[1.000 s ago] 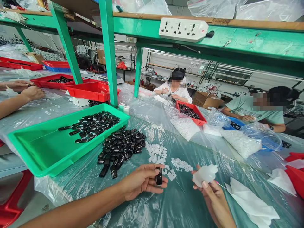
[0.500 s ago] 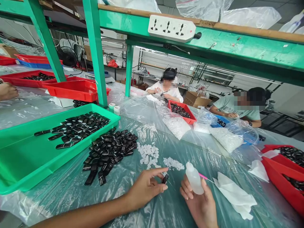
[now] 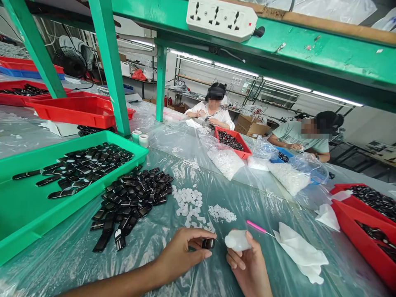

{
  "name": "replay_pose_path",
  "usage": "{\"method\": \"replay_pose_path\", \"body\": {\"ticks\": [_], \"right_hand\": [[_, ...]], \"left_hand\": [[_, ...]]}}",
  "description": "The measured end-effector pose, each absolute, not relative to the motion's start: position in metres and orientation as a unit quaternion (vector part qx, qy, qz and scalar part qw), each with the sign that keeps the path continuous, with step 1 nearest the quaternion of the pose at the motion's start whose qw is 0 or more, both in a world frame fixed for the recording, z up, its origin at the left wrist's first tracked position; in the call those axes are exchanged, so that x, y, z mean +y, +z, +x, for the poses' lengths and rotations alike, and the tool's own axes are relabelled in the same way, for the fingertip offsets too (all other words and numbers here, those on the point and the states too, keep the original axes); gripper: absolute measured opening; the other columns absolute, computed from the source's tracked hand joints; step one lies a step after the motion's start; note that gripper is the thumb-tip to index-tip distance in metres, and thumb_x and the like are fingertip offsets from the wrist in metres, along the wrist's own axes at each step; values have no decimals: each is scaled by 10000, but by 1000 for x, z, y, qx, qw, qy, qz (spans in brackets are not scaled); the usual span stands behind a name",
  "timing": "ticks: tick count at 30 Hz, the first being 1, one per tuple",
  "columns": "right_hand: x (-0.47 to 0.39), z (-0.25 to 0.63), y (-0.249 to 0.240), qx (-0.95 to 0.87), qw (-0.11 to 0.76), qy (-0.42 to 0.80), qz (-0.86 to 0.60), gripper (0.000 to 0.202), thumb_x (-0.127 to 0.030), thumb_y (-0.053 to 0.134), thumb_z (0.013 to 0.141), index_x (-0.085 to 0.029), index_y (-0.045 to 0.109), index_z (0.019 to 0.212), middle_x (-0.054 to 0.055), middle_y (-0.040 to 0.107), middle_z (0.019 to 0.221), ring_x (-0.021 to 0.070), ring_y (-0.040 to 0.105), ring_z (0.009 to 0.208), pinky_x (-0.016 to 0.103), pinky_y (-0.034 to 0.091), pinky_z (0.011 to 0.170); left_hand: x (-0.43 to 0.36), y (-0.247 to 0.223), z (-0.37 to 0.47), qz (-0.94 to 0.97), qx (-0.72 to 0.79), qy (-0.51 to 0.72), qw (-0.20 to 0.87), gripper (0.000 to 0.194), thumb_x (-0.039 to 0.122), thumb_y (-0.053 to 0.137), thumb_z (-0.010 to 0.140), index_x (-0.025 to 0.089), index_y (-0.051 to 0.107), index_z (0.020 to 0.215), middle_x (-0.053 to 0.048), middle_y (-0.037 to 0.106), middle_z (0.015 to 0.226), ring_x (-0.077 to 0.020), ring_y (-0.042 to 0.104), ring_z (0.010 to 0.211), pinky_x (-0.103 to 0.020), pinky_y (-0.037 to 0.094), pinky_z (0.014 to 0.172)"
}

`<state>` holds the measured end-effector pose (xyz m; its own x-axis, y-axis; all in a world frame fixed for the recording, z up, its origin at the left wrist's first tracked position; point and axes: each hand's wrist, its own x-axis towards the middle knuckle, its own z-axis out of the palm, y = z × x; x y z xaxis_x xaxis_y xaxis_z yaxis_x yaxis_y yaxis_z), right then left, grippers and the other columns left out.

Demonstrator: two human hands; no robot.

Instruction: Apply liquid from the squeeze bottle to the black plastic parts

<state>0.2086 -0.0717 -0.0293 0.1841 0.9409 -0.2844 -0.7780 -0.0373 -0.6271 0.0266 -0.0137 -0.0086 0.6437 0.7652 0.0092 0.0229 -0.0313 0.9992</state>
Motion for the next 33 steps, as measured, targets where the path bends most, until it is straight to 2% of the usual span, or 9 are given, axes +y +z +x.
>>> {"method": "replay_pose_path", "body": {"ticks": [11, 18, 24, 30, 33], "right_hand": [[-76, 201, -28, -205, 660, 553, -466, 329, -478, 569, 786, -160, 656, 797, -94, 313, 433, 40, 175, 383, 213, 333, 422], [-81, 204, -26, -288, 649, 466, -528, 315, -471, 620, 736, -169, 613, 825, -70, 389, 450, 65, 315, 397, 207, 319, 425], [-88, 199, -21, -329, 641, 384, -578, 340, -465, 656, 688, -183, 594, 869, -6, 569, 600, 108, 455, 451, 221, 342, 433], [-91, 194, -13, -360, 636, 303, -611, 345, -486, 665, 664, -198, 604, 845, -8, 571, 645, 104, 451, 466, 222, 380, 449], [-92, 193, -10, -351, 625, 301, -629, 367, -508, 667, 656, -198, 604, 843, -6, 551, 656, 110, 466, 502, 216, 399, 465]], "left_hand": [[-13, -3, 24, 691, 306, 278, 593, 340, 183, 617, 769, 244, 646, 1102, -36, 675, 959, -182, 599, 862, -235, 480, 738], [-12, -1, 23, 736, 304, 267, 542, 340, 179, 600, 779, 285, 641, 1099, -13, 673, 934, -172, 592, 839, -218, 460, 704], [-11, -5, 22, 753, 296, 283, 515, 308, 174, 591, 780, 261, 657, 1068, -22, 674, 930, -173, 594, 827, -222, 446, 723], [-11, -7, 22, 760, 292, 288, 504, 295, 156, 592, 775, 256, 664, 1044, -15, 671, 921, -170, 589, 833, -217, 435, 723], [-11, -6, 21, 759, 293, 279, 509, 292, 167, 585, 786, 273, 660, 1049, -10, 667, 926, -169, 587, 831, -212, 434, 705]]}}
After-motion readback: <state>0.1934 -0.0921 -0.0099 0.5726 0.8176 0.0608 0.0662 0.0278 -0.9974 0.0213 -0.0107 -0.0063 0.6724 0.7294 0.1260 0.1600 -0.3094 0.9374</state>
